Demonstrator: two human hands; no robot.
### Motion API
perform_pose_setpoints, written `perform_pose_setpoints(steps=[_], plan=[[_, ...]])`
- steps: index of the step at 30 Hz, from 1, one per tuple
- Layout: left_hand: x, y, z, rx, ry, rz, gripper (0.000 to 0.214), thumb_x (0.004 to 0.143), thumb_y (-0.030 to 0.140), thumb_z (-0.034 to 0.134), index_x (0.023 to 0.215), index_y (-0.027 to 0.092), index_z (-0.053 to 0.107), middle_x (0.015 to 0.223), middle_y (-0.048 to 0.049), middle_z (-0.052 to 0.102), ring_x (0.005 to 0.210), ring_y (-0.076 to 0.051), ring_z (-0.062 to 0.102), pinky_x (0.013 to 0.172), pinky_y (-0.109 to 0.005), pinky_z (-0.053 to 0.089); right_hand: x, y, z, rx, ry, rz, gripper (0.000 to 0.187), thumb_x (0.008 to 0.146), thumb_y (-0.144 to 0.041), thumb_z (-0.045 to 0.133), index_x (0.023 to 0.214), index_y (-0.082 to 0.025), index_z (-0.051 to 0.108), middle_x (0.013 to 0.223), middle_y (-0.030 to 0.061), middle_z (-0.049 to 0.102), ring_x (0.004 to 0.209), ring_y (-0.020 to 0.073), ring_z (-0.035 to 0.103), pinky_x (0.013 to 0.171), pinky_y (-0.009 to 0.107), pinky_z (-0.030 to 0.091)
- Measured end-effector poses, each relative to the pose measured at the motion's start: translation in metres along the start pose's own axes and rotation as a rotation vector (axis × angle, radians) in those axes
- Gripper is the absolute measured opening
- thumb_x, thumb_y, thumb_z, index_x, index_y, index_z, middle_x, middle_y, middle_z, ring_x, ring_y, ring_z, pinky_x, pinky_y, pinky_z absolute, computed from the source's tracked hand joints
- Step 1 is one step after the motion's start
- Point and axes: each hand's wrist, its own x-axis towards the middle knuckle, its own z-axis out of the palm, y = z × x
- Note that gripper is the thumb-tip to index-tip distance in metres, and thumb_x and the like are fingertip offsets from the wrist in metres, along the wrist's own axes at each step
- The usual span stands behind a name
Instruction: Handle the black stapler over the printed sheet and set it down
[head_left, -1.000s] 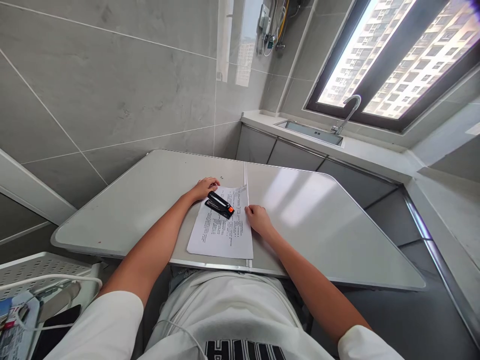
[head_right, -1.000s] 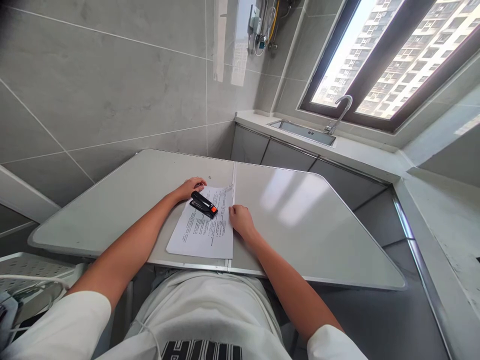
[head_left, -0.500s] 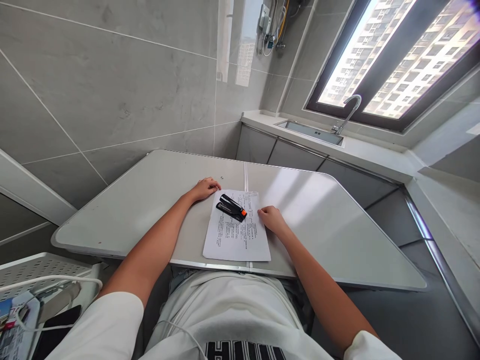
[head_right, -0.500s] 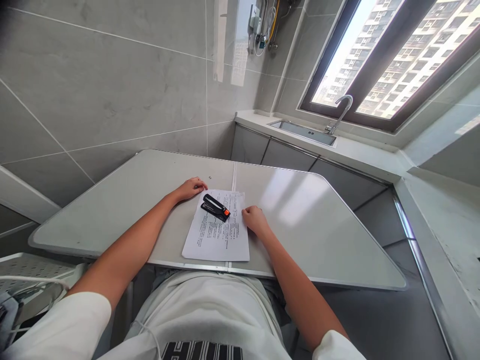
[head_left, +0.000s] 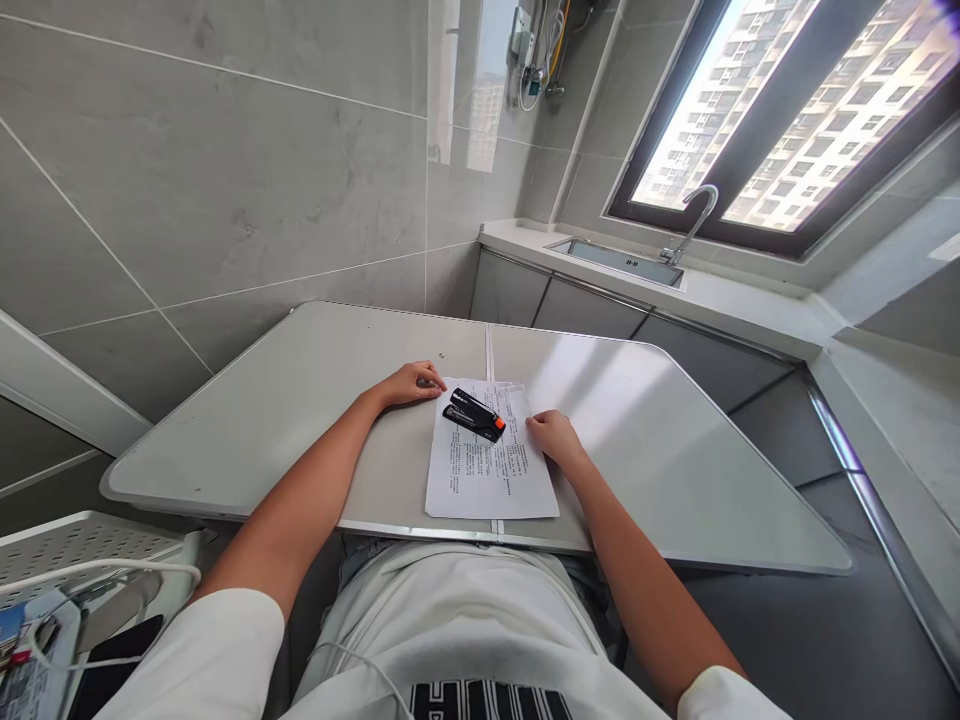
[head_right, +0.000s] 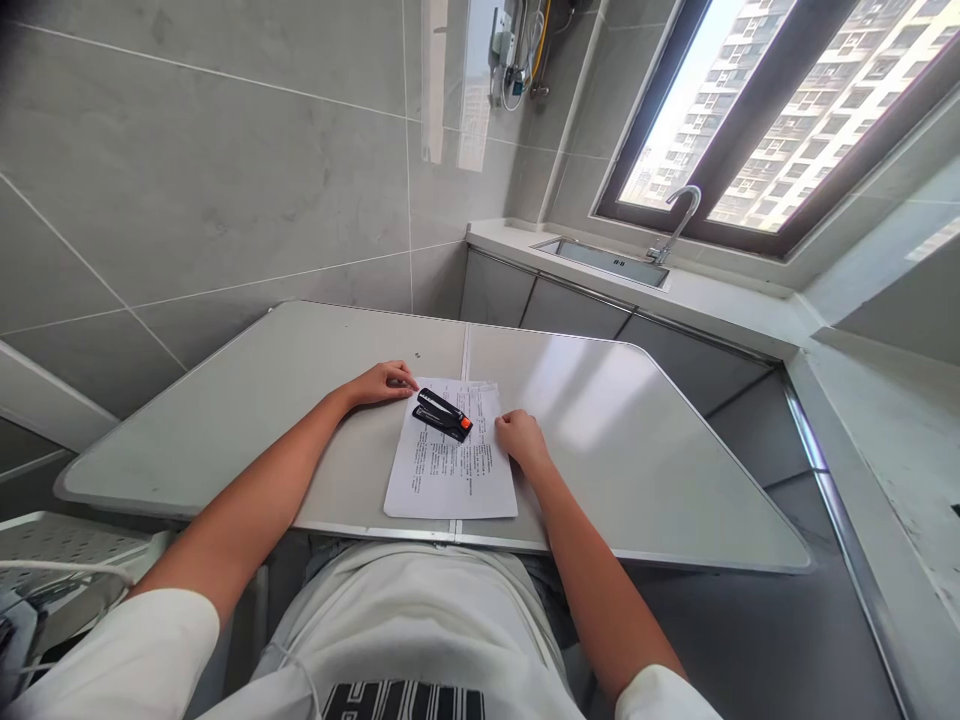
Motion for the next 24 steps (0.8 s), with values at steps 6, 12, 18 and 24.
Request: perform_pose_setpoints(steps=[6,12,18,24], plan=[[-0.001,0.011,0.001,-0.016,-0.087,0.002,0.034,0.090,0.052,0.071,0.104,0.024,0.085,0.104,-0.0071,0.068,0.090,-0.019,0.063,0.083,-0.031,0.049,-0.002,0.001,-0.002,-0.094,0.044,-0.034,0.035,0.083,-0.020,0.054,0.056,-0.025,0.034,0.059,-0.0031,0.029,0.060,0.0146,0.026,0.058,0.032,0.018],[-0.002,0.012,0.001,0.000,-0.096,-0.009,0.036,0.088,0.055,0.071,0.105,0.026,0.084,0.103,-0.0064,0.069,0.086,-0.018,0.062,0.079,-0.031,0.049,-0.004,-0.020,-0.005,-0.145,0.167,-0.269,0.036,0.089,-0.027,0.058,0.059,-0.024,0.037,0.058,-0.0014,0.041,0.063,0.0169,0.038,0.061,0.030,0.026],[-0.001,0.011,0.001,-0.011,-0.094,-0.003,0.037,0.088,0.055,0.072,0.106,0.025,0.084,0.103,-0.0075,0.070,0.089,-0.020,0.063,0.083,-0.032,0.050,-0.002,-0.056,-0.012,-0.078,0.257,-0.613,0.015,0.093,-0.032,0.062,0.083,-0.022,0.055,0.092,0.0039,0.059,0.079,0.0184,0.053,0.072,0.030,0.038],[0.000,0.013,0.001,-0.001,-0.096,-0.004,0.038,0.088,0.054,0.071,0.106,0.023,0.083,0.103,-0.0069,0.070,0.085,-0.018,0.061,0.080,-0.031,0.049,0.003,-0.063,-0.006,-0.087,0.080,-0.640,0.026,0.097,-0.046,0.064,0.088,-0.021,0.061,0.089,0.0027,0.063,0.081,0.0178,0.056,0.074,0.030,0.038]])
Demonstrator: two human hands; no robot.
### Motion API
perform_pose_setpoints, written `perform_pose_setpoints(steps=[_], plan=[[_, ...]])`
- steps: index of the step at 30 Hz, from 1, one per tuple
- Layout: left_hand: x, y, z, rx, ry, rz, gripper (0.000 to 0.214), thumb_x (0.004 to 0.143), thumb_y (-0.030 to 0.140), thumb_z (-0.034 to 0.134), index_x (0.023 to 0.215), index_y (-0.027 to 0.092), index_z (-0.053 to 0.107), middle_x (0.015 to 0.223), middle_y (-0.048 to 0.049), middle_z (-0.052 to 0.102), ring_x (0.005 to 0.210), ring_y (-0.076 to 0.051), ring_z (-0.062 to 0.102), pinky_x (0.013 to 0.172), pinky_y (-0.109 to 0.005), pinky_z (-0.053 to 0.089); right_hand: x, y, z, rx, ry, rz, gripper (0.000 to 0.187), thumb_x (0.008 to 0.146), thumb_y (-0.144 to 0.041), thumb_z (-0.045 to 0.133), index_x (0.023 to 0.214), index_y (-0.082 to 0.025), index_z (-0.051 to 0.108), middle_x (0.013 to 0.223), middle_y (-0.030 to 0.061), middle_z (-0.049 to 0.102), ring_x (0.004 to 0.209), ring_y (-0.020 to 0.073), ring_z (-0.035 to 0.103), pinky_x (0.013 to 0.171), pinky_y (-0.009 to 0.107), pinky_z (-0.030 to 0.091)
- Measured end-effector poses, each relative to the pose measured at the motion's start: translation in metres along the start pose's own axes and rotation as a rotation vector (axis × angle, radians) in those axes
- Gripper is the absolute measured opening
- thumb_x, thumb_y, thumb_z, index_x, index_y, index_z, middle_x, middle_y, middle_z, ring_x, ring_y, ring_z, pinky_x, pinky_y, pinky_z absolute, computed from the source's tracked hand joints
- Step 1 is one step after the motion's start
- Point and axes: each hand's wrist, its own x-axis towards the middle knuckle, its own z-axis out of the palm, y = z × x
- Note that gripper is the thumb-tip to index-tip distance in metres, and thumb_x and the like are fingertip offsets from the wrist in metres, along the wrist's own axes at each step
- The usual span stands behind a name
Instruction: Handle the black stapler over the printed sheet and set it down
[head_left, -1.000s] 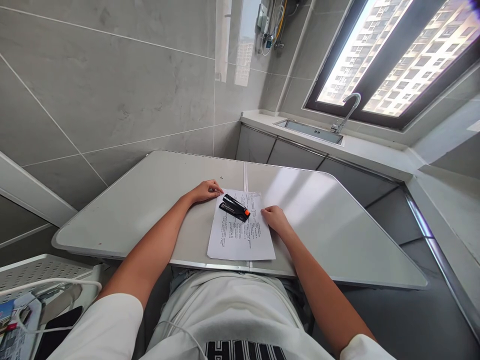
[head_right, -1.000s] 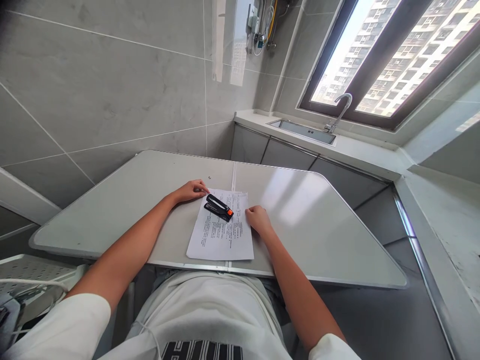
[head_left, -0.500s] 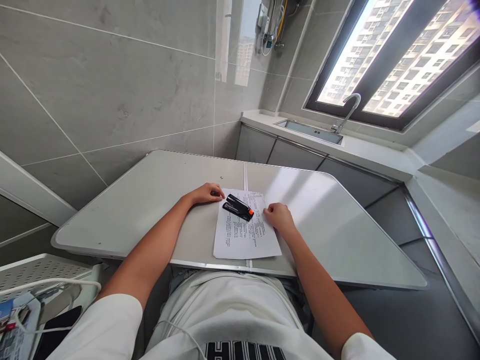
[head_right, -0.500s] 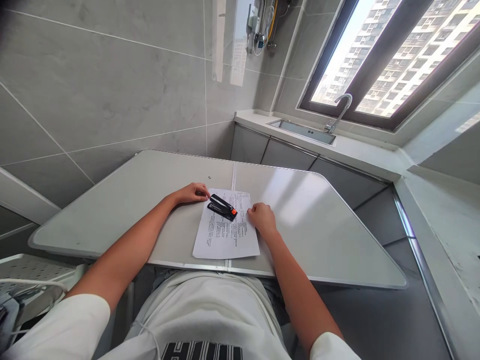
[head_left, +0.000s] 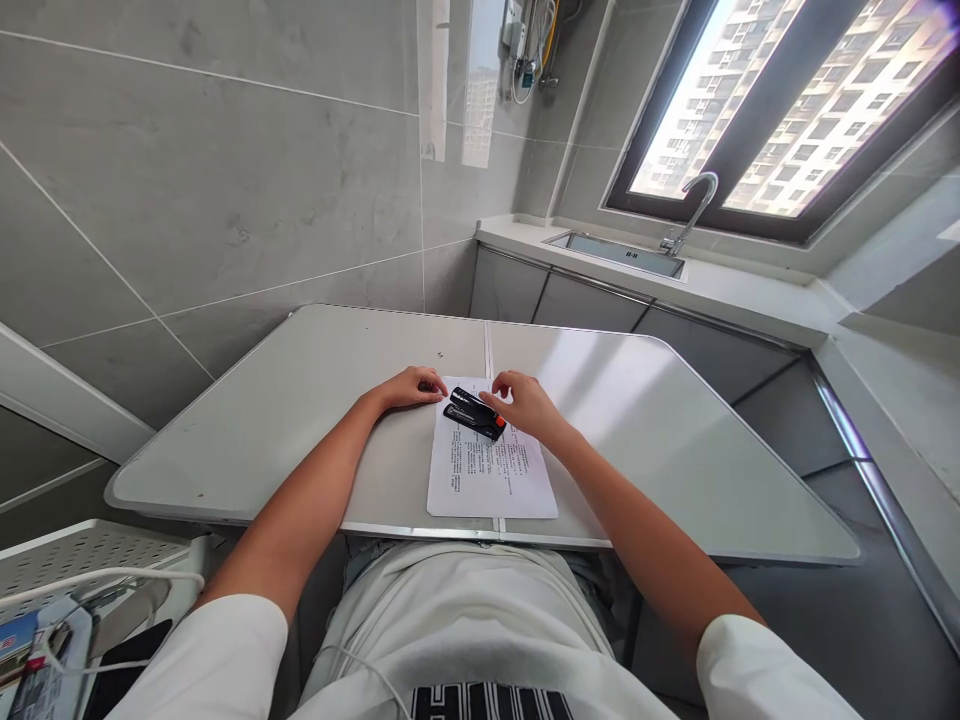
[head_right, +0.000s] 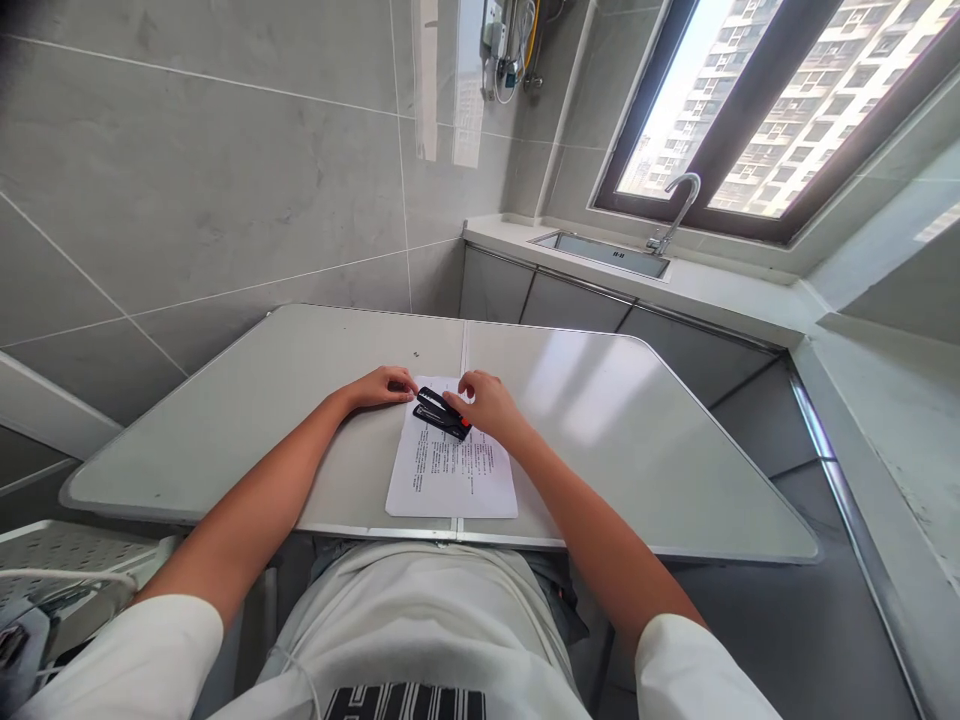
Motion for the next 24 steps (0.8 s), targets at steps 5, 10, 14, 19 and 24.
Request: perform_pose_setpoints(steps=[5,10,14,19,24], plan=[[0.001,-0.001,0.000,0.006,0.000,-0.003,0.037,0.088,0.053,0.071,0.105,0.022,0.083,0.101,-0.0067,0.069,0.086,-0.018,0.061,0.080,-0.031,0.048,-0.005,0.007,0.033,-0.044,-0.137,-0.041,0.033,0.089,-0.050,0.076,0.093,-0.020,0.064,0.092,0.0032,0.066,0.083,0.0189,0.057,0.073,0.029,0.037],[0.002,-0.002,0.000,0.020,0.005,0.006,0.034,0.088,0.051,0.071,0.105,0.024,0.083,0.101,-0.0063,0.070,0.086,-0.018,0.060,0.079,-0.030,0.048,-0.008,0.012,0.044,0.000,-0.085,-0.040,0.017,0.090,-0.033,0.075,0.097,-0.020,0.066,0.095,0.0037,0.070,0.088,0.0200,0.060,0.075,0.029,0.039],[0.002,-0.002,0.001,0.039,0.012,0.000,0.034,0.089,0.051,0.070,0.105,0.024,0.083,0.101,-0.0064,0.069,0.086,-0.018,0.060,0.081,-0.032,0.049,-0.005,0.023,0.037,0.053,-0.002,-0.018,0.027,0.090,-0.027,0.077,0.116,-0.022,0.069,0.104,0.0049,0.072,0.101,0.0228,0.061,0.085,0.031,0.042],[0.002,-0.004,0.001,0.035,0.026,0.000,0.032,0.088,0.049,0.071,0.105,0.024,0.083,0.104,-0.0072,0.071,0.091,-0.020,0.062,0.088,-0.034,0.051,-0.004,0.035,0.033,0.110,0.031,-0.020,0.029,0.089,-0.027,0.078,0.117,-0.023,0.072,0.103,0.0044,0.072,0.103,0.0233,0.061,0.090,0.033,0.044],[0.004,-0.007,0.001,0.027,0.018,0.002,0.033,0.088,0.051,0.072,0.105,0.025,0.083,0.105,-0.0069,0.071,0.092,-0.020,0.064,0.088,-0.034,0.051,-0.003,0.036,0.037,0.119,-0.011,-0.023,0.031,0.087,-0.028,0.080,0.117,-0.023,0.073,0.100,0.0039,0.073,0.099,0.0221,0.061,0.090,0.033,0.045]])
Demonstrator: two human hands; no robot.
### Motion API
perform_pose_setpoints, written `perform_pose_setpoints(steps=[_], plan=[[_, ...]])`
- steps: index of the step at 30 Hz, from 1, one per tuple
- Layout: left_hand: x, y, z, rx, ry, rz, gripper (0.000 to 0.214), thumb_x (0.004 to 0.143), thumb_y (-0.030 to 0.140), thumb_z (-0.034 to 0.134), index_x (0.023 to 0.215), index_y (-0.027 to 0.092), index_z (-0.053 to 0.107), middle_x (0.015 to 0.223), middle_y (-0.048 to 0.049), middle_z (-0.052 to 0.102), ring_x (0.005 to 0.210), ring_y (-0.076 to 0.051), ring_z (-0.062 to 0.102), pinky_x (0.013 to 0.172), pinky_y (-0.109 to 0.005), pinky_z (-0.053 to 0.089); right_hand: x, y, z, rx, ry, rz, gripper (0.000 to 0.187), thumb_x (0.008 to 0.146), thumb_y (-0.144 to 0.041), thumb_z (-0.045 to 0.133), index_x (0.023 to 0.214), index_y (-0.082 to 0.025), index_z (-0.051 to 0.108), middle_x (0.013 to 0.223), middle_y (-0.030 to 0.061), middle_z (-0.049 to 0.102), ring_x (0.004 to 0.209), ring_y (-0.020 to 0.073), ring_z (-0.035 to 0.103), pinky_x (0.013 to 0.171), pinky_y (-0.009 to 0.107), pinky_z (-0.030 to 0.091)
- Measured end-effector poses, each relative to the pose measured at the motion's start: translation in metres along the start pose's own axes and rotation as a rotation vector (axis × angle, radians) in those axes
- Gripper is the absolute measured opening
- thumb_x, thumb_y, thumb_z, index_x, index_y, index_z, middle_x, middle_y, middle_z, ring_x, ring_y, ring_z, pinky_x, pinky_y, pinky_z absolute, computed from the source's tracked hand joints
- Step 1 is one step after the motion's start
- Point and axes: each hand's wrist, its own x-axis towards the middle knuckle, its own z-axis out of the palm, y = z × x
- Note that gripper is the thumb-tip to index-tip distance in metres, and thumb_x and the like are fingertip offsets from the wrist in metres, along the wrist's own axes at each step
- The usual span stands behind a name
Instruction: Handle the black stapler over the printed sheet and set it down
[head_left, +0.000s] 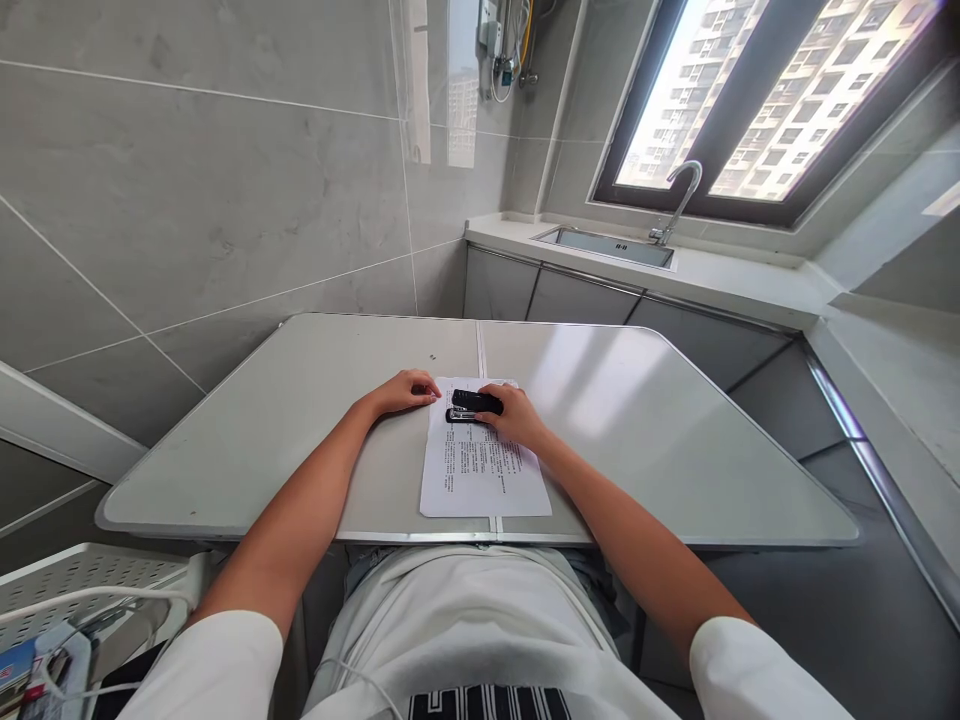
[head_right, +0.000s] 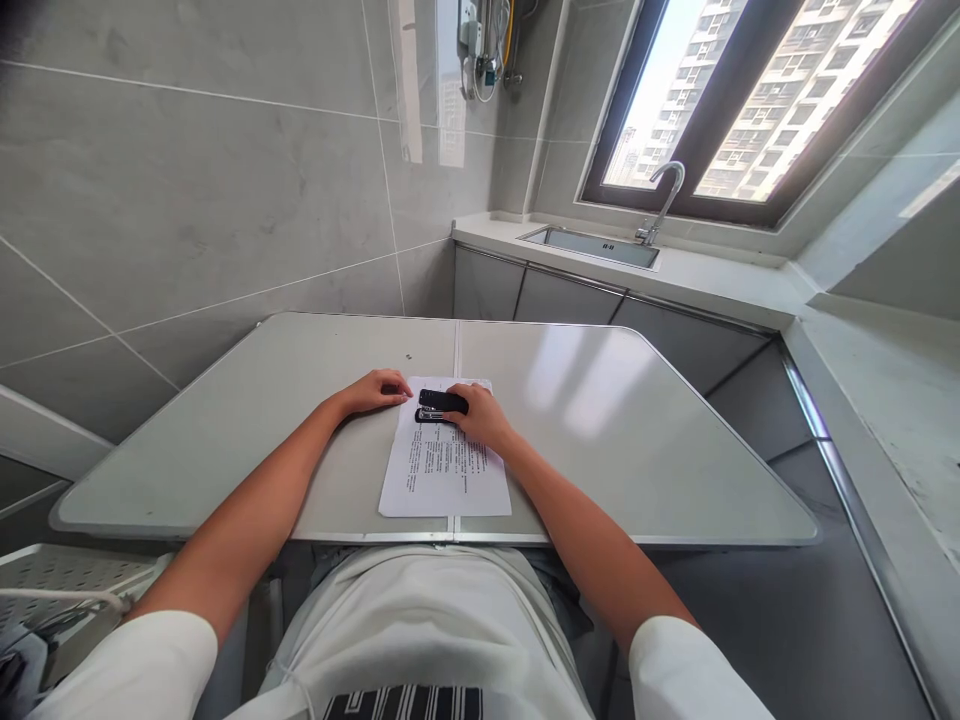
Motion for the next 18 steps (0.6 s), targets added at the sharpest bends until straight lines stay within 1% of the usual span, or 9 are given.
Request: perform_pose_setpoints(steps=[3,5,6,7,8,10,12,14,18], plan=[[0.001,-0.002,0.000,0.014,0.000,0.002,0.032,0.089,0.050,0.071,0.104,0.025,0.083,0.105,-0.0067,0.072,0.093,-0.020,0.064,0.088,-0.034,0.051,0.001,-0.002,-0.003,0.041,-0.009,-0.010,0.035,0.085,-0.031,0.081,0.118,-0.023,0.074,0.104,0.0047,0.074,0.098,0.0216,0.061,0.089,0.033,0.045],[0.001,-0.002,0.000,0.016,0.002,-0.004,0.032,0.088,0.050,0.071,0.104,0.025,0.083,0.104,-0.0069,0.072,0.093,-0.020,0.064,0.088,-0.035,0.050,0.002,-0.002,-0.011,0.120,0.034,-0.023,0.035,0.087,-0.037,0.078,0.119,-0.023,0.075,0.109,0.0057,0.074,0.098,0.0209,0.062,0.086,0.031,0.046],[0.001,-0.002,0.000,0.013,0.002,-0.010,0.033,0.088,0.050,0.072,0.105,0.025,0.083,0.104,-0.0071,0.072,0.092,-0.020,0.063,0.087,-0.035,0.051,0.002,-0.002,-0.016,0.165,0.079,-0.012,0.032,0.090,-0.041,0.073,0.116,-0.023,0.077,0.108,0.0061,0.074,0.095,0.0200,0.062,0.083,0.031,0.046],[0.001,-0.002,0.000,0.008,0.003,-0.016,0.034,0.087,0.051,0.072,0.105,0.025,0.084,0.104,-0.0073,0.072,0.092,-0.021,0.063,0.087,-0.035,0.051,0.002,-0.001,-0.021,0.212,0.130,0.015,0.032,0.094,-0.045,0.066,0.111,-0.021,0.079,0.102,0.0062,0.074,0.090,0.0188,0.061,0.080,0.030,0.046],[0.000,-0.002,0.000,0.004,0.004,-0.023,0.035,0.087,0.052,0.072,0.105,0.025,0.084,0.104,-0.0074,0.072,0.091,-0.021,0.063,0.086,-0.035,0.051,0.002,0.000,-0.027,0.255,0.176,0.060,0.035,0.098,-0.046,0.058,0.103,-0.020,0.081,0.092,0.0059,0.072,0.083,0.0176,0.059,0.077,0.029,0.046],[0.000,-0.001,0.000,-0.002,0.000,-0.030,0.036,0.086,0.053,0.072,0.105,0.025,0.084,0.103,-0.0074,0.071,0.090,-0.020,0.063,0.085,-0.035,0.051,0.001,0.004,-0.036,0.324,0.220,0.174,0.044,0.098,-0.043,0.049,0.080,-0.017,0.080,0.070,0.0034,0.063,0.068,0.0150,0.052,0.068,0.028,0.042],[0.000,-0.001,0.000,-0.005,-0.004,-0.027,0.036,0.086,0.054,0.072,0.104,0.025,0.084,0.103,-0.0071,0.071,0.090,-0.020,0.063,0.085,-0.035,0.051,-0.001,0.008,-0.042,0.368,0.207,0.258,0.043,0.091,-0.038,0.049,0.065,-0.016,0.075,0.058,0.0005,0.052,0.059,0.0127,0.043,0.060,0.027,0.036],[0.000,-0.001,0.000,-0.007,-0.007,-0.020,0.035,0.087,0.053,0.072,0.104,0.025,0.084,0.103,-0.0069,0.071,0.090,-0.020,0.063,0.085,-0.035,0.050,-0.002,0.011,-0.042,0.380,0.175,0.268,0.040,0.086,-0.036,0.050,0.061,-0.016,0.074,0.055,-0.0015,0.046,0.056,0.0112,0.035,0.057,0.027,0.030],[0.000,-0.001,0.000,-0.008,-0.009,-0.010,0.034,0.088,0.052,0.071,0.105,0.025,0.083,0.102,-0.0068,0.071,0.089,-0.019,0.062,0.084,-0.033,0.050,-0.003,0.013,-0.038,0.339,0.140,0.197,0.042,0.085,-0.036,0.047,0.062,-0.017,0.076,0.053,-0.0039,0.030,0.055,0.0110,0.026,0.056,0.027,0.024]])
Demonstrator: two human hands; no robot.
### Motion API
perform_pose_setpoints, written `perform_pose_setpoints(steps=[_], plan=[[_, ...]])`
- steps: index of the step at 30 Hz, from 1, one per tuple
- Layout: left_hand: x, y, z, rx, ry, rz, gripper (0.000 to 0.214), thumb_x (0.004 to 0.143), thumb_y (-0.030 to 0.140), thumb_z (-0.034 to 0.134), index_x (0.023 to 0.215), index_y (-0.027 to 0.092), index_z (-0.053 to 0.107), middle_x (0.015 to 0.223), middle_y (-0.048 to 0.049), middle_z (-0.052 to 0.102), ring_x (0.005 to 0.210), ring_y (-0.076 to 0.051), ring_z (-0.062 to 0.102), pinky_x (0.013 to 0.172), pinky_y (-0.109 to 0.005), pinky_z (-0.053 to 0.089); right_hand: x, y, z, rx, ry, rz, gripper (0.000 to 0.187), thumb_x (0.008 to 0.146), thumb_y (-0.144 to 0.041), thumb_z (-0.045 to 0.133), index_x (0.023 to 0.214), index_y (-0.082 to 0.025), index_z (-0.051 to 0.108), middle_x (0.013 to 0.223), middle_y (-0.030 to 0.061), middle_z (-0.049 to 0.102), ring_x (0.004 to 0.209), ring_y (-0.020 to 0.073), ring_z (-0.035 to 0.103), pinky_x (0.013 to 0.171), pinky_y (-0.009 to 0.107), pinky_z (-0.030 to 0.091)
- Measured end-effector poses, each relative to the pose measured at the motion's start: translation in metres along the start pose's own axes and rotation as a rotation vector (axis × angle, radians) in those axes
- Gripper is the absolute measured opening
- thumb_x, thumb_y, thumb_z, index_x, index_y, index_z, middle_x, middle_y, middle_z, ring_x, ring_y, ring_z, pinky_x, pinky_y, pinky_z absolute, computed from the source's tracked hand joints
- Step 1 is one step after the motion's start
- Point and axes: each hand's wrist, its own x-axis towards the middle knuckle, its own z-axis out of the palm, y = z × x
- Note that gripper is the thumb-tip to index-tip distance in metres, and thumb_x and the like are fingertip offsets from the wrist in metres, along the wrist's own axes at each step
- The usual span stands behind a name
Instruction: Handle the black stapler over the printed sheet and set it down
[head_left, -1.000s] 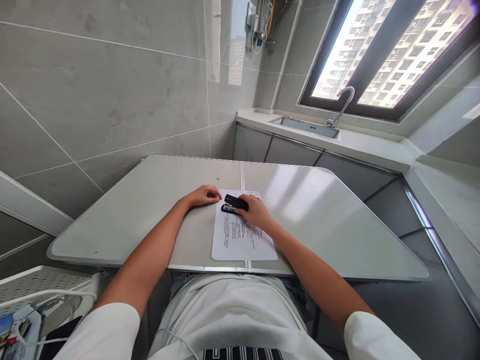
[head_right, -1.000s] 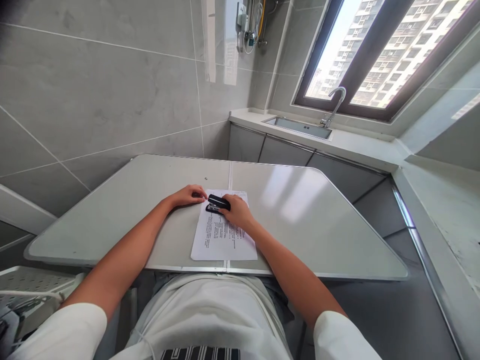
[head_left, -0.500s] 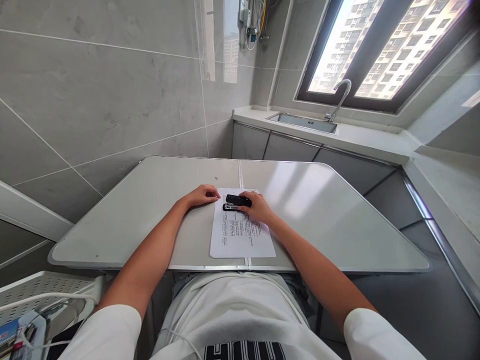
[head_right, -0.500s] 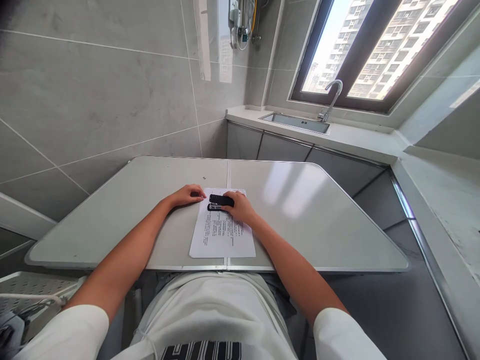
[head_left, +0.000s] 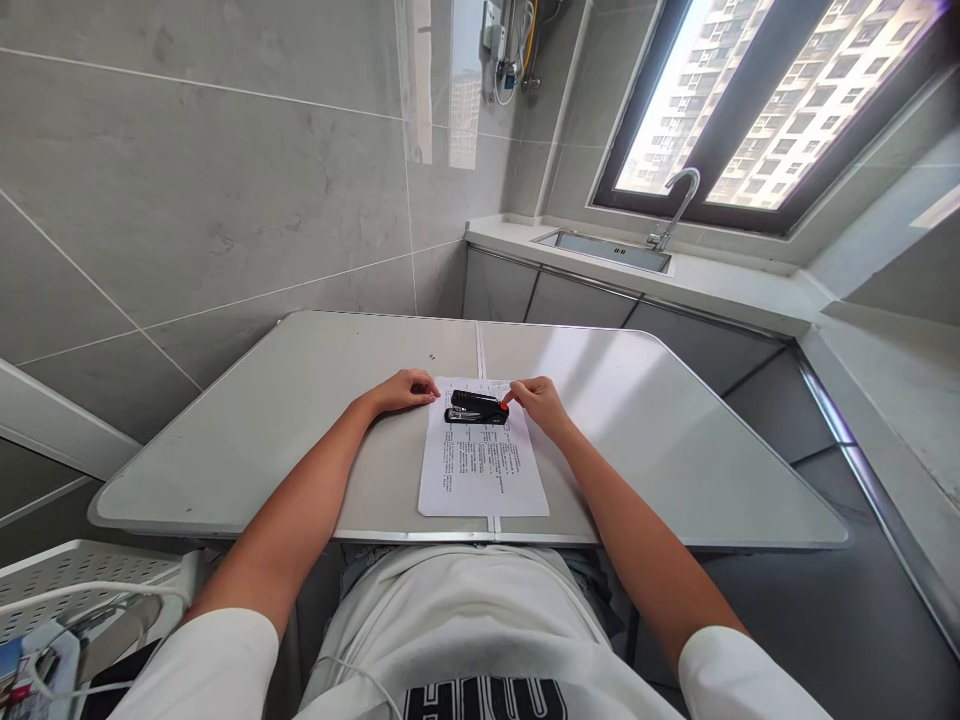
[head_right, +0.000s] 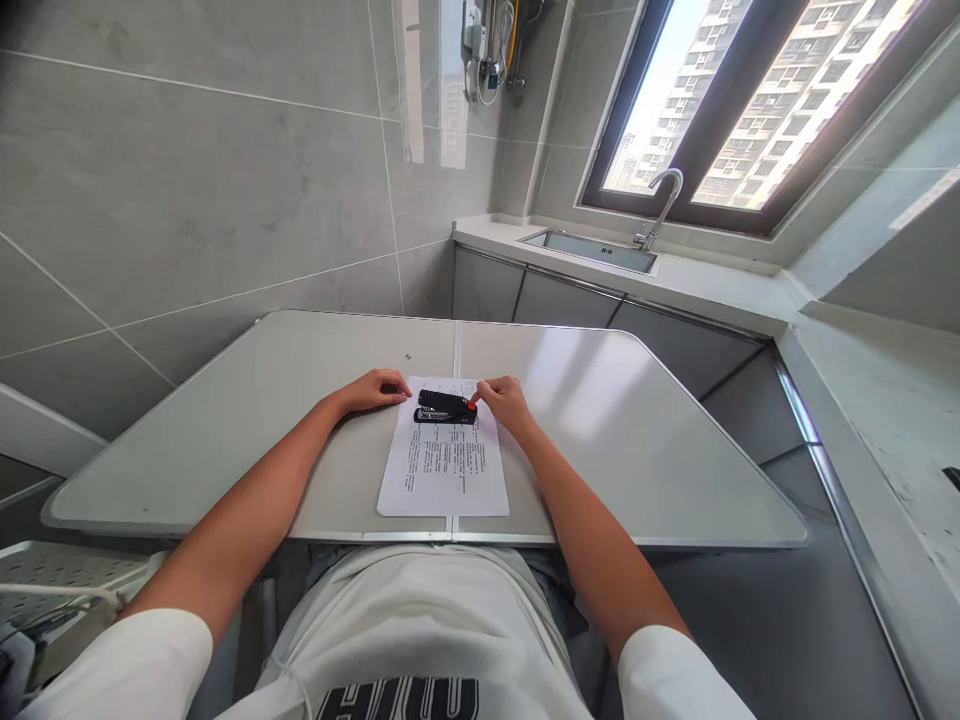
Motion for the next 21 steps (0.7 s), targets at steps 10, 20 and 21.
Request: perform_pose_setpoints(steps=[10,20,21], plan=[[-0.001,0.001,0.000,-0.005,0.005,-0.017,0.035,0.087,0.053,0.072,0.104,0.025,0.083,0.104,-0.0069,0.072,0.092,-0.020,0.064,0.086,-0.034,0.051,0.002,0.003,0.003,-0.034,0.001,-0.007,0.042,0.084,-0.035,0.049,0.046,-0.019,0.056,0.054,-0.0054,0.017,0.056,0.0102,0.014,0.057,0.031,0.014],[0.001,-0.002,0.001,-0.057,0.003,-0.036,0.039,0.083,0.055,0.075,0.101,0.022,0.083,0.101,-0.0073,0.072,0.094,-0.023,0.065,0.088,-0.036,0.051,0.006,0.031,0.004,0.091,-0.051,-0.016,0.046,0.090,-0.049,0.054,0.058,-0.018,0.067,0.052,-0.0044,0.030,0.054,0.0109,0.026,0.057,0.030,0.023],[0.001,-0.003,0.001,-0.062,0.003,-0.038,0.038,0.082,0.055,0.075,0.100,0.022,0.083,0.101,-0.0073,0.072,0.094,-0.023,0.065,0.088,-0.036,0.051,0.005,0.032,0.004,0.100,-0.054,-0.032,0.046,0.090,-0.050,0.056,0.056,-0.019,0.063,0.052,-0.0043,0.031,0.055,0.0110,0.027,0.057,0.030,0.024]])
